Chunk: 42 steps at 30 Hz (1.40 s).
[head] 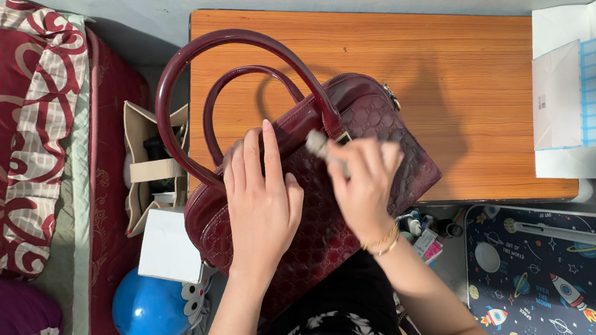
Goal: The person wipes a burgundy handbag with a cloth, then pulls a wet wipe from a packet to clean a blue Doraemon-shaped piggy bank.
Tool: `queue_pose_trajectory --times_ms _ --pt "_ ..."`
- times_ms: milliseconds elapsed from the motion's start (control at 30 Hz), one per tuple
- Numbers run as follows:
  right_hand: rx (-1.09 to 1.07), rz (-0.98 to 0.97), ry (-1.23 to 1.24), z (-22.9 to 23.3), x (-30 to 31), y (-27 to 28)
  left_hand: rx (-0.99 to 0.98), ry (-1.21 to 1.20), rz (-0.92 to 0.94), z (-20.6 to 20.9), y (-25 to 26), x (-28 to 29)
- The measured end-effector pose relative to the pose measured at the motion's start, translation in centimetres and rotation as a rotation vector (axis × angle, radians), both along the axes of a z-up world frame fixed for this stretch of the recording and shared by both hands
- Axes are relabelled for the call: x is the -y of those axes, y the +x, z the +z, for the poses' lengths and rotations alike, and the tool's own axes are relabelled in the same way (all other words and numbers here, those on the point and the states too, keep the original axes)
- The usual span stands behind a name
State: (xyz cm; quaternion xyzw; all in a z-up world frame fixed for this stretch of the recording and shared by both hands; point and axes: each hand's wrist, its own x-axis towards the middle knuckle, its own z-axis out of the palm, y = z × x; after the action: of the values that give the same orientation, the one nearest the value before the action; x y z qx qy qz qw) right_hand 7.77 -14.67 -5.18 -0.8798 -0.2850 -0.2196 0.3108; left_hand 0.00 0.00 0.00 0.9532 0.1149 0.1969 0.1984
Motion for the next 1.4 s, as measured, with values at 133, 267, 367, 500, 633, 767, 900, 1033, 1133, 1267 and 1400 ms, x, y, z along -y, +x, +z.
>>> queue_pose_trajectory --times_ms 133,267,367,500,633,767,900,1033,1133,1267,1400 --pt "-0.011 0.091 0.062 -0.3 -0.1 -0.8 0.021 0.063 0.031 -0.3 0.3 0.2" --pt "-0.094 0.218 0.104 -1.0 1.2 -4.6 0.051 0.102 0.042 -0.4 0.4 0.7" --pt "-0.175 0.301 0.148 -0.9 2.6 -4.9 0.068 0.110 0.043 -0.1 0.5 1.1" --pt "-0.131 0.107 0.324 0.0 3.3 -2.5 0.066 0.127 0.061 0.2 0.6 1.6" --pt "-0.099 0.026 0.223 0.4 2.5 -0.1 0.077 0.136 0.087 0.1 0.6 2.1" --pt "-0.048 0.064 0.111 -0.3 2.6 -0.7 0.086 0.151 0.105 -0.1 0.9 2.0" --pt "-0.044 0.084 0.065 -1.2 4.5 -2.1 0.084 0.164 0.112 -0.2 0.9 2.1" --pt "-0.127 0.028 0.189 -1.3 5.5 -1.9 0.079 0.173 0.108 -0.2 1.0 2.0" --pt "-0.064 0.000 0.233 -0.5 4.2 -1.0 0.079 0.176 0.112 -0.3 0.9 2.2" --pt "-0.010 0.072 0.148 0.3 2.7 0.0 0.078 0.171 0.117 -0.1 0.9 2.2" --pt "-0.065 0.065 0.192 -0.5 4.0 -1.0 0.070 0.158 0.117 -0.1 1.0 2.2"
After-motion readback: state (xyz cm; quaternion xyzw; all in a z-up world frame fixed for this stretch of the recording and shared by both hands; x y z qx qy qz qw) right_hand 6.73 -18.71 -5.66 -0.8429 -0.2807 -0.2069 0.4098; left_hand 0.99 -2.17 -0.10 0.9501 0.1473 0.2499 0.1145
